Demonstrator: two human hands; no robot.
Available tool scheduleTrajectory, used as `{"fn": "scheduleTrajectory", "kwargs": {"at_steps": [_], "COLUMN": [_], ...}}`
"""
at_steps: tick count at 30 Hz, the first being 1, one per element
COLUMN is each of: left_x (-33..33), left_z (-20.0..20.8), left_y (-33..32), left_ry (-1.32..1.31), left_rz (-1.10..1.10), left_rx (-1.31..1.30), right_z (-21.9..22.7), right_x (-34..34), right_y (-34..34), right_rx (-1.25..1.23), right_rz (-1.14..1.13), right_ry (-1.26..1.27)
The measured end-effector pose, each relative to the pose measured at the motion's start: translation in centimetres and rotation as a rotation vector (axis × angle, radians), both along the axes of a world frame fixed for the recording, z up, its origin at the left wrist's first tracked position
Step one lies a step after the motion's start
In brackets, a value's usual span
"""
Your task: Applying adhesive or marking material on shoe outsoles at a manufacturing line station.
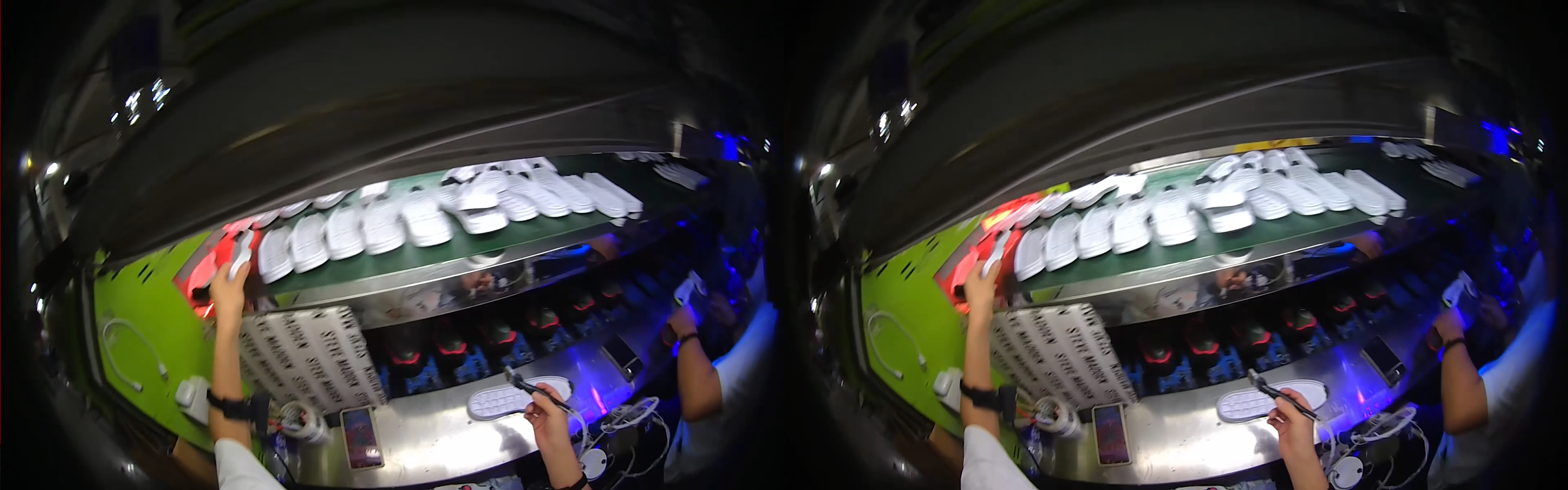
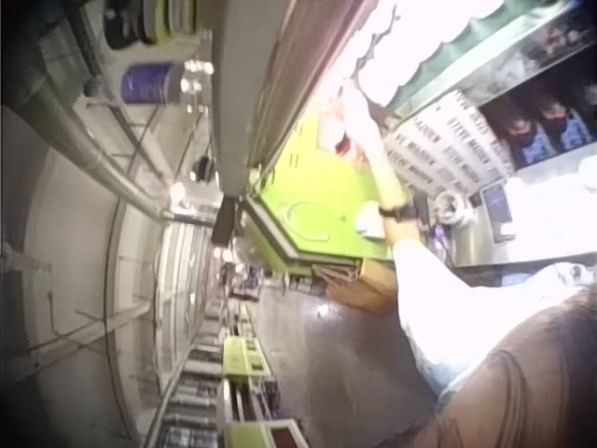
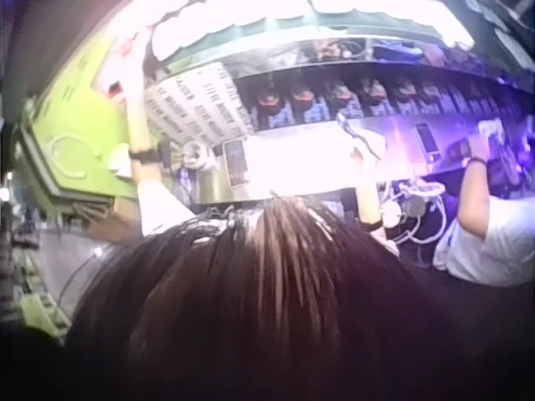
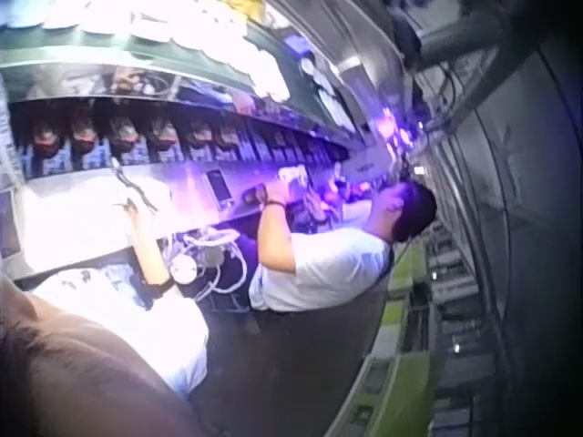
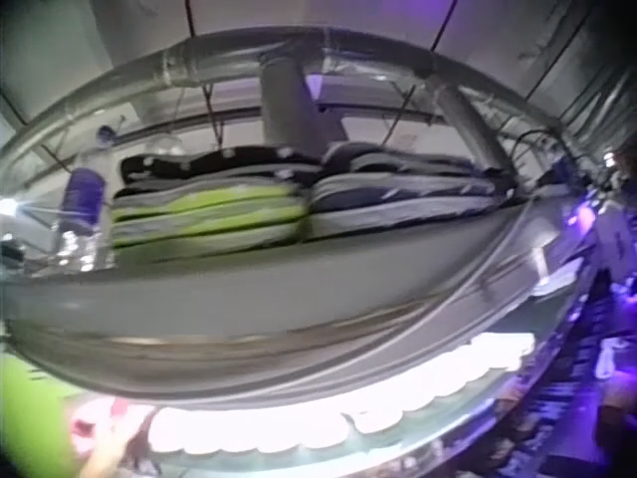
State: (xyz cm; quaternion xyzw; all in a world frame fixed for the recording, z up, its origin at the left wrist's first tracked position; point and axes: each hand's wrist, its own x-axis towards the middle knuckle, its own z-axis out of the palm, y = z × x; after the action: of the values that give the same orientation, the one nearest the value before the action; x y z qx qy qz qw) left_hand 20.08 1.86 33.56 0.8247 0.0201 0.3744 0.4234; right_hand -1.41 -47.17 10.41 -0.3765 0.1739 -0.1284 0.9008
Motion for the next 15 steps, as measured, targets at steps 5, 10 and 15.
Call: {"fn": "scheduleTrajectory", "kwargs": {"at_steps": [5, 10, 15], "left_x": [-3.1, 1.5, 7.3], "left_z": [2.6, 3.6, -1.5], "left_y": [-22.4, -45.8, -59.6], "left_ry": [-0.258, -0.272, -0.07], "left_rz": [-0.507, -0.779, -0.847], "left_rx": [0.222, 0.359, 0.395], "right_z": [-2.2, -2.7, -7.7], "right_x": [-0.8, -1.4, 0.3], "right_y": [-2.1, -0.4, -1.4], "right_rx": [-0.025, 0.008, -0.143], "right_rz": [-0.082, -0.075, 0.095], "right_ry": [0.055, 0.052, 0.278]}}
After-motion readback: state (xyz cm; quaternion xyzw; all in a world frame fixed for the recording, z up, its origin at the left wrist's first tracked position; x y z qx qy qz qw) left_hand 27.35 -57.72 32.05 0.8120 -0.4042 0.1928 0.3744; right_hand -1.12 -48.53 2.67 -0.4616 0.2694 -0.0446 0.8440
